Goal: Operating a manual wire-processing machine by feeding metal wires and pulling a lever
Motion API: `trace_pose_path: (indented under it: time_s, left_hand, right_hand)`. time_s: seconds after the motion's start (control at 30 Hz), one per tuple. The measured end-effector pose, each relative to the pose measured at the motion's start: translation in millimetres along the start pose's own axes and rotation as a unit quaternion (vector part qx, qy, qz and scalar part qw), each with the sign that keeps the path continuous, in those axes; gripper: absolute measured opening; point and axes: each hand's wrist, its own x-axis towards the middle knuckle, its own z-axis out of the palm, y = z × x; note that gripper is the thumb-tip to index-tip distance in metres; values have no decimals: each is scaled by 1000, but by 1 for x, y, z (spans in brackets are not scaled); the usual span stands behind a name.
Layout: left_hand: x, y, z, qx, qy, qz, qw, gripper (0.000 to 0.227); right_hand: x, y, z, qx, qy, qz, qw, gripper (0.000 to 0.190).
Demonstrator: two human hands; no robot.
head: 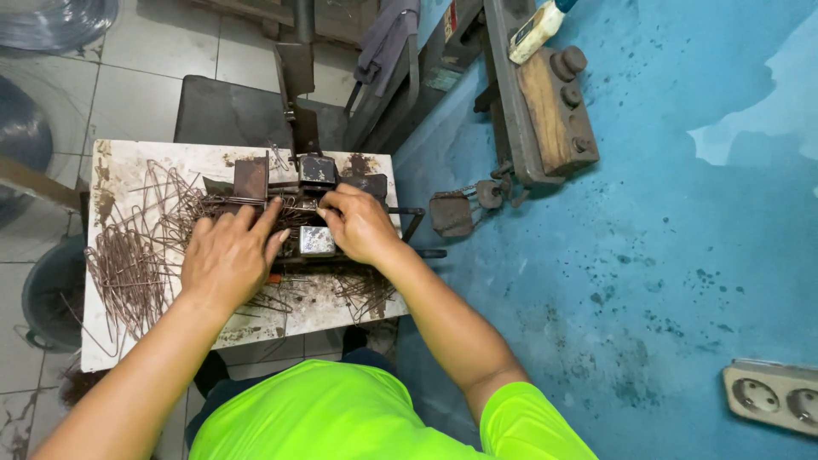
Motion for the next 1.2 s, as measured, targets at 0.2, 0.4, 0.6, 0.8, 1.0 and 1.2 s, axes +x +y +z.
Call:
trace_pose_path:
  time_s: [0.2, 0.4, 0.6, 0.8, 1.0, 1.2]
  left_hand:
    - [22, -8, 5, -47, -44, -3, 998, 50]
    - [32, -15, 29, -84, -94, -34, 991, 34]
    - [28, -18, 90, -17, 40, 15, 999, 41]
    - [29, -19, 91, -44, 34, 11, 998, 48]
    - [29, -20, 94, -48, 52, 19, 997, 46]
    - [21, -8, 38, -126, -17, 3, 992, 76]
  right_hand:
    - [-28, -31, 30, -81, 40, 2, 996, 11]
    - [-62, -69, 66, -8, 16, -56, 998, 16]
    - [-82, -29, -17, 114, 129, 133, 976, 24]
    - [-102, 93, -46, -46, -25, 329, 943, 61]
    - [-66, 100, -29, -36, -65, 268, 961, 31]
    - [-72, 136, -17, 5, -11, 133, 991, 36]
